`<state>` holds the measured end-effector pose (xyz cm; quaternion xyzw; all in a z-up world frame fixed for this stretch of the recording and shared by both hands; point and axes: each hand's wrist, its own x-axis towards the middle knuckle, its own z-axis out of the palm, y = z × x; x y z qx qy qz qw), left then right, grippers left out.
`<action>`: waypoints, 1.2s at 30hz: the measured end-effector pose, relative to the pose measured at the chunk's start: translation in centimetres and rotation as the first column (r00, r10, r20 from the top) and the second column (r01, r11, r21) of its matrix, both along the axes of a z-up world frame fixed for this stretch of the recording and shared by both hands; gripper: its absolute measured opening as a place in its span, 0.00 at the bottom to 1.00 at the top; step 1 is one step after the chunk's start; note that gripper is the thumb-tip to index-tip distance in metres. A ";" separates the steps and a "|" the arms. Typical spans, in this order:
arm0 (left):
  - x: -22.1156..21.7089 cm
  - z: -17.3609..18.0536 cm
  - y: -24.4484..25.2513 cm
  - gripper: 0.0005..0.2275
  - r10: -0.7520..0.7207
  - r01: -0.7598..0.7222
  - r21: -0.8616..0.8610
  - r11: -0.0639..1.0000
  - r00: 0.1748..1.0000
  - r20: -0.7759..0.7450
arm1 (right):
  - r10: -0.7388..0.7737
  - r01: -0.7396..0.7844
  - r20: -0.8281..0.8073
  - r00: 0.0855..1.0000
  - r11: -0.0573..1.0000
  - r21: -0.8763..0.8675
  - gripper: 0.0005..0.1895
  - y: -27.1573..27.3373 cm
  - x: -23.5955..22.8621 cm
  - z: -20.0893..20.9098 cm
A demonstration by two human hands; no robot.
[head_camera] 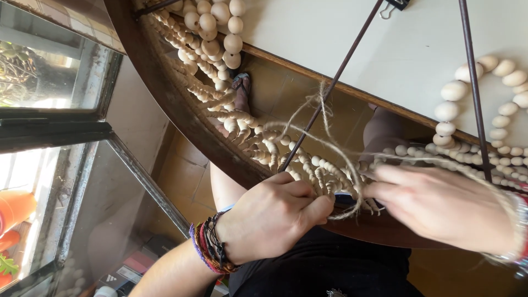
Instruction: Tying twine knots around a circular frame with wooden beads to assemble a decorative item
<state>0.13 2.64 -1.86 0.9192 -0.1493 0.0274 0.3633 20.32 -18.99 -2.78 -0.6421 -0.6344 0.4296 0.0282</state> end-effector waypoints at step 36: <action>-0.2 0.0 -2.3 0.06 0.173 -0.164 -0.128 0.978 0.983 0.060 | -0.252 0.311 -0.323 0.912 0.939 0.147 0.08 -0.3 -3.3 -0.1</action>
